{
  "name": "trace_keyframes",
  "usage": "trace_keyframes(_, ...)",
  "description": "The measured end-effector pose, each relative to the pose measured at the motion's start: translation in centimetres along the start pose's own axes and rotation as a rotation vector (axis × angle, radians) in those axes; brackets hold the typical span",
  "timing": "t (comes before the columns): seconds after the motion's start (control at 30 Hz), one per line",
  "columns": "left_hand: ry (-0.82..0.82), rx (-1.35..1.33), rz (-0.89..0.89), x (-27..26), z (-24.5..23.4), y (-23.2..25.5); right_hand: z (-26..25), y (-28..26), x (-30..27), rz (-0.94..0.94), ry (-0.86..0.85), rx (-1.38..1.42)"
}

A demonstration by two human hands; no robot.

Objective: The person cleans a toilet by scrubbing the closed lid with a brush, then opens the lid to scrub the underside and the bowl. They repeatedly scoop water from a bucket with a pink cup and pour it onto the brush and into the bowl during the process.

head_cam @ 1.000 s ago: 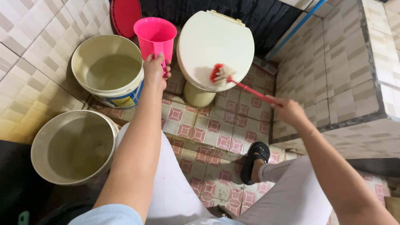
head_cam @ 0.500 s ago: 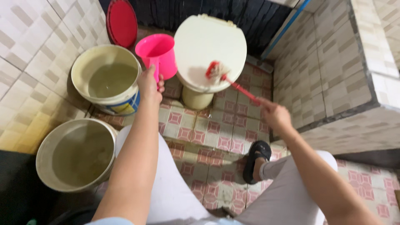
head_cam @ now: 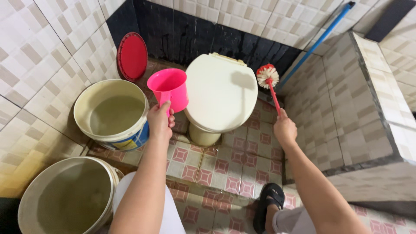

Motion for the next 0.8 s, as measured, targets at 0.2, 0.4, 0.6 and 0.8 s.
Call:
trace_keyframes(0.2,0.050,0.005,0.032,1.3,1.1,0.4,9.4,-5.4,5.1,0.070,-0.139,0.009)
trace_keyframes(0.4,0.036,-0.073,0.009,2.1,1.5,0.8,17.7,-13.2,10.9,-0.277,-0.168,0.115)
trace_keyframes(0.6,0.058,-0.111,-0.016,2.3,1.3,1.3,17.4,-16.9,15.1,0.001,-0.348,0.497)
trace_keyframes(0.8,0.075,-0.148,-0.028,2.3,0.8,1.7,11.4,-13.2,18.1,-0.010,-0.159,-0.026)
Point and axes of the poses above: each hand's wrist, its own x-axis towards the middle knuckle, its own z-axis out of the palm, y = z × x, the point moved 3 cm from there along x, towards the middle knuckle, and after that the axes turned 14 degrees about x, right-handed, at the moved point
